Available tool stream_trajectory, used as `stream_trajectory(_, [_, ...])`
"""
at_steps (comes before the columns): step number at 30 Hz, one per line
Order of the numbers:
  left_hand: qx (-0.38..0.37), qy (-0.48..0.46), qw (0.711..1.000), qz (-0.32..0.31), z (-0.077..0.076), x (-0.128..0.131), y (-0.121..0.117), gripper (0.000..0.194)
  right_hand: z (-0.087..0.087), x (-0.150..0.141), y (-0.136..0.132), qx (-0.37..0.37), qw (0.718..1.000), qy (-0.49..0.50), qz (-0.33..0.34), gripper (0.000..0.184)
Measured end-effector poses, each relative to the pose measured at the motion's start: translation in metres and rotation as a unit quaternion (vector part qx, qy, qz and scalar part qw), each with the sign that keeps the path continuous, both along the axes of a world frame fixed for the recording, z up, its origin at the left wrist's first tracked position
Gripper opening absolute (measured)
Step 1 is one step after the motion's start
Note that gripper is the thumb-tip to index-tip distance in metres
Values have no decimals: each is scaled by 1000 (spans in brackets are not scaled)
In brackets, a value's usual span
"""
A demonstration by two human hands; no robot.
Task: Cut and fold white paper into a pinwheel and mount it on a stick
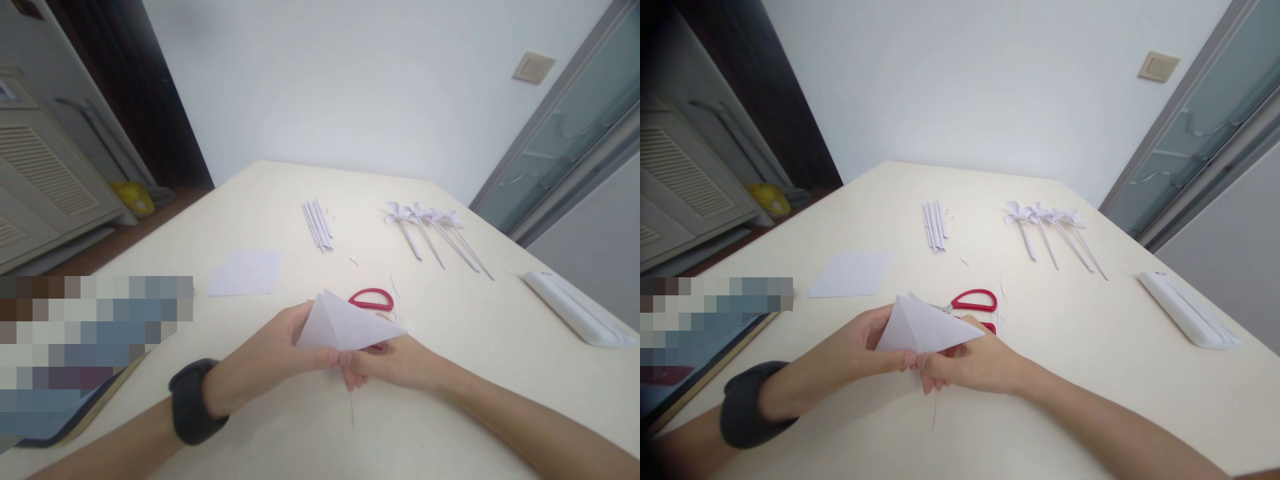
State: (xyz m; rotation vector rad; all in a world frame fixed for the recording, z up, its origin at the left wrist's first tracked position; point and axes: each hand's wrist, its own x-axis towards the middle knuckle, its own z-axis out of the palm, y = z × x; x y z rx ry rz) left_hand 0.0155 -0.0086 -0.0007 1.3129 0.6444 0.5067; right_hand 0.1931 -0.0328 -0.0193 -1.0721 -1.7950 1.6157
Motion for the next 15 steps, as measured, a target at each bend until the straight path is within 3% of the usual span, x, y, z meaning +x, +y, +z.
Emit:
stream_trajectory(5, [26,35,999,21,-1,-4,3,30,-2,1,2,6,999,-23,-23,20])
stream_trajectory(9, [43,61,996,38,9,-8,7,33,4,5,2,41,995,-61,-69,26])
stream_trajectory(15, [48,84,993,63,20,-11,8,32,10,9,1,51,994,-20,-95,27])
